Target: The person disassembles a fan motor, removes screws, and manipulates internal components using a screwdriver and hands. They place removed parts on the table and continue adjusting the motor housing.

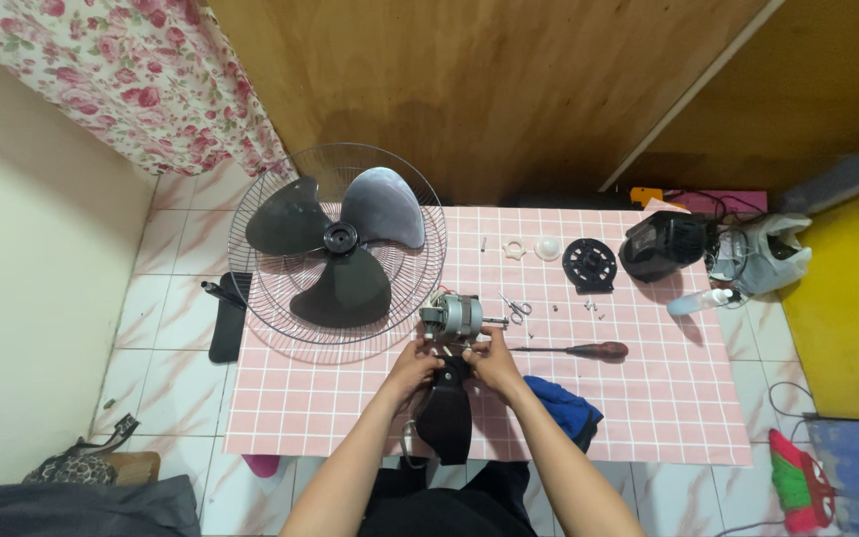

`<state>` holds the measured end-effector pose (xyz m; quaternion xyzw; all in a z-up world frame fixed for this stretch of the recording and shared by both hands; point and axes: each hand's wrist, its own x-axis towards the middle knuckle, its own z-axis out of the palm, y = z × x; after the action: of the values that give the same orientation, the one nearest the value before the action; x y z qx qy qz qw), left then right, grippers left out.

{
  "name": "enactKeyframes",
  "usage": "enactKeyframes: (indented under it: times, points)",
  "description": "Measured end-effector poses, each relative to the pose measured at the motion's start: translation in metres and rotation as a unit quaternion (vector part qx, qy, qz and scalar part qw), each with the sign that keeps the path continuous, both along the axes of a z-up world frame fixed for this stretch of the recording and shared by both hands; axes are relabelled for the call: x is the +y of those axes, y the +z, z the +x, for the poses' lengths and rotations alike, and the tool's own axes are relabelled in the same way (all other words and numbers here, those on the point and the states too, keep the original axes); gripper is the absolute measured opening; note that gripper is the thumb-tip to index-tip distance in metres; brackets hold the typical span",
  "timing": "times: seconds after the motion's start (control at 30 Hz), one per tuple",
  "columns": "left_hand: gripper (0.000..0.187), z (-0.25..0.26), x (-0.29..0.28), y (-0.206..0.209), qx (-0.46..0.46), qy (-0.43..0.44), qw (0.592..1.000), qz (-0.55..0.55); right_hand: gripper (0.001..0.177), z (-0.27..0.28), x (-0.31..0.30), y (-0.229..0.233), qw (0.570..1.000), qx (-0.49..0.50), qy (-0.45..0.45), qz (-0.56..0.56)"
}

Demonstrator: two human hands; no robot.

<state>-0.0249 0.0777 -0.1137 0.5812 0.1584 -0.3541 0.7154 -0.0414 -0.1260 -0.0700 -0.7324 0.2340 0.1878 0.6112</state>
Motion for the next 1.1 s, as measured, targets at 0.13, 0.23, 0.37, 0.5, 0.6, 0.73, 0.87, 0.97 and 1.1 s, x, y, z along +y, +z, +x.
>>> enactKeyframes:
  times: [0.13,0.23,0.37,0.5,0.6,0.73,0.87,0.97,1.1]
  points:
    - [0.081,-0.007,0.003,0.002,-0.021,-0.036,0.999,0.013,0.059,-0.015,-0.017,-0.003,0.996,-0.009,-0.054,0.067]
    - [0.080,-0.017,0.002,-0.005,-0.062,-0.020,0.998,0.000,0.050,-0.033,-0.029,-0.004,0.995,-0.013,-0.073,0.069]
    - [0.072,-0.028,-0.002,0.027,-0.183,-0.038,0.962,0.199,0.038,-0.054,-0.048,-0.016,0.993,-0.027,-0.086,0.072]
    - [0.061,-0.053,-0.008,0.089,-0.294,-0.049,0.905,0.305,0.030,-0.076,-0.067,-0.023,0.994,-0.070,-0.071,0.036]
    - [0.050,-0.063,-0.019,0.121,-0.396,-0.040,0.856,0.328,0.027,-0.082,-0.082,-0.007,0.995,-0.063,-0.077,0.003]
    - [0.048,-0.067,-0.043,0.131,-0.429,-0.071,0.837,0.333,0.025,-0.078,-0.110,0.014,0.995,-0.074,-0.058,-0.045]
    - [0.063,-0.065,-0.059,0.135,-0.437,-0.147,0.778,0.427,0.024,-0.066,-0.144,0.021,0.994,-0.080,-0.034,-0.066]
    - [0.075,-0.064,-0.066,0.133,-0.465,-0.175,0.728,0.472,0.024,-0.054,-0.163,0.016,0.996,-0.054,-0.025,-0.073]
    - [0.082,-0.061,-0.075,0.127,-0.452,-0.204,0.700,0.513,0.026,-0.031,-0.185,-0.009,0.991,-0.094,0.011,-0.094]
